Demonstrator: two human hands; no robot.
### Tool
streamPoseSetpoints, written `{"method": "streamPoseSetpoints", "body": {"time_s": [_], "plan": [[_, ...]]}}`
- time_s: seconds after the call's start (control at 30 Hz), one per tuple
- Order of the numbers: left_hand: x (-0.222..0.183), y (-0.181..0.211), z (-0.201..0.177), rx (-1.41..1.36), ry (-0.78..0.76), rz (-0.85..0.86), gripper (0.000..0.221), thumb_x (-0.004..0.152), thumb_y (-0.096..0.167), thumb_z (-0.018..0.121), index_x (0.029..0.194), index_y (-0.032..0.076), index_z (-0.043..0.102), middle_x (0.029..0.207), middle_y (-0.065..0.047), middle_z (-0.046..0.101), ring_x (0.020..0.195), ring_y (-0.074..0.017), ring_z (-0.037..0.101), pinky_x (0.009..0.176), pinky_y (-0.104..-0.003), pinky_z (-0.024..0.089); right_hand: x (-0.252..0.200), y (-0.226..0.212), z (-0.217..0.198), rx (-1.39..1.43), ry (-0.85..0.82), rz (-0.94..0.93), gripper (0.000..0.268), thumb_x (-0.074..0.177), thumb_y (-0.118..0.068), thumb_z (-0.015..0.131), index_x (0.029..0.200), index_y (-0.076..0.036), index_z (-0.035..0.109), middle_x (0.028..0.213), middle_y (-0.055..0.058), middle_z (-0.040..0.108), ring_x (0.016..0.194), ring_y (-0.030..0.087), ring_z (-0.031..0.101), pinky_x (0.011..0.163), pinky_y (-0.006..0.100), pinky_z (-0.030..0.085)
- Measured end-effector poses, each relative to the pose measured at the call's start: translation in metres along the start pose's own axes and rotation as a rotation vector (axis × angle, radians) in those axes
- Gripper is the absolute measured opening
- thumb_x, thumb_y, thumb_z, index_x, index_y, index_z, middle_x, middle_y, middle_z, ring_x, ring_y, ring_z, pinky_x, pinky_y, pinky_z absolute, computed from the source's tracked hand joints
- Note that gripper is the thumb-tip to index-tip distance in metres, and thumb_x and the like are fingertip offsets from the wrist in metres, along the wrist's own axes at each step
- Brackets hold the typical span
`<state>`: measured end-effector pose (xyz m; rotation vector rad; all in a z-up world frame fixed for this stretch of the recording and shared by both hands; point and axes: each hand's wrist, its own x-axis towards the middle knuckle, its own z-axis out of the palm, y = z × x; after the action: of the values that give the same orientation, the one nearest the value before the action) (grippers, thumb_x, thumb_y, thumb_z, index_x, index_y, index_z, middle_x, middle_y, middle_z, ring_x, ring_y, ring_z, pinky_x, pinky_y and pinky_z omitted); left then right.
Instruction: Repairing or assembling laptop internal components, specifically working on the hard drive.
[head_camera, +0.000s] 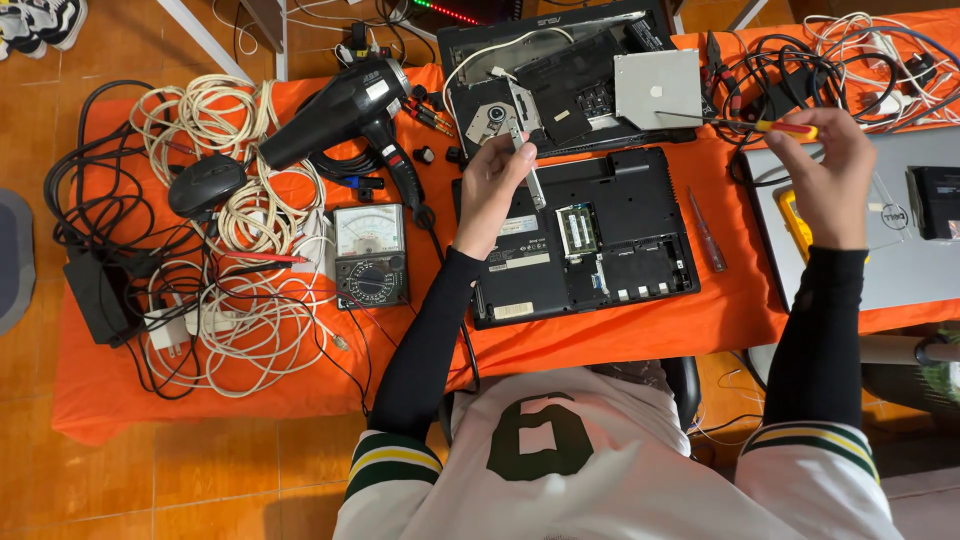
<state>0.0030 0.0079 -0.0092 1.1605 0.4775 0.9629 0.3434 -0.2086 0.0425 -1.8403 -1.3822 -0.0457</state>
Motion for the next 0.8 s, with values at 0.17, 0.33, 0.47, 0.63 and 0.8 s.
{"method": "streamPoseSetpoints", "body": {"time_s": [0.17,0.33,0.47,0.63,0.8], "plan": [[-0.002,-0.008,0.003,-0.065,-0.024,0.028,0.042,0.100,0.031,0.072,0.125,-0.002,0.066,0.104,-0.004,0.068,0.098,-0.0120,0.067,0.091,-0.028,0.054,-0.037,0.007,-0.006,0.579,0.226,0.127,0.013,0.115,0.001,0.070,0.119,-0.001,0.058,0.116,0.005,0.068,0.102,0.008,0.060,0.098,0.020,0.050],[-0.003,-0.004,-0.001,-0.049,-0.079,0.039,0.043,0.104,0.032,0.066,0.131,-0.001,0.064,0.120,-0.008,0.066,0.102,-0.0148,0.067,0.097,-0.034,0.057,-0.062,0.012,-0.038,0.609,0.479,0.034,0.012,0.122,-0.008,0.059,0.129,-0.005,0.049,0.111,0.006,0.061,0.086,0.014,0.058,0.076,0.027,0.049],[-0.003,0.002,-0.006,0.051,-0.059,-0.014,0.055,0.104,0.042,0.063,0.136,-0.003,0.061,0.129,-0.011,0.063,0.103,-0.0185,0.064,0.094,-0.035,0.054,-0.078,0.000,-0.069,0.670,0.545,-0.175,0.024,0.118,-0.020,0.048,0.139,-0.013,0.041,0.108,0.006,0.062,0.082,0.018,0.063,0.076,0.033,0.053],[-0.007,0.003,0.002,0.071,-0.055,-0.073,0.068,0.101,0.050,0.065,0.140,-0.005,0.056,0.135,-0.014,0.060,0.109,-0.0227,0.062,0.096,-0.037,0.053,-0.124,0.011,-0.090,0.591,0.691,-0.198,0.027,0.118,-0.024,0.046,0.142,-0.015,0.037,0.112,0.008,0.061,0.093,0.017,0.060,0.083,0.032,0.052],[-0.011,0.003,0.010,0.120,-0.068,-0.109,0.077,0.097,0.056,0.065,0.142,-0.005,0.052,0.138,-0.015,0.057,0.113,-0.0261,0.062,0.096,-0.040,0.054,-0.183,0.049,-0.093,0.615,0.831,-0.056,0.016,0.126,-0.025,0.045,0.136,-0.012,0.045,0.109,0.013,0.062,0.087,0.018,0.054,0.082,0.030,0.046]]}}
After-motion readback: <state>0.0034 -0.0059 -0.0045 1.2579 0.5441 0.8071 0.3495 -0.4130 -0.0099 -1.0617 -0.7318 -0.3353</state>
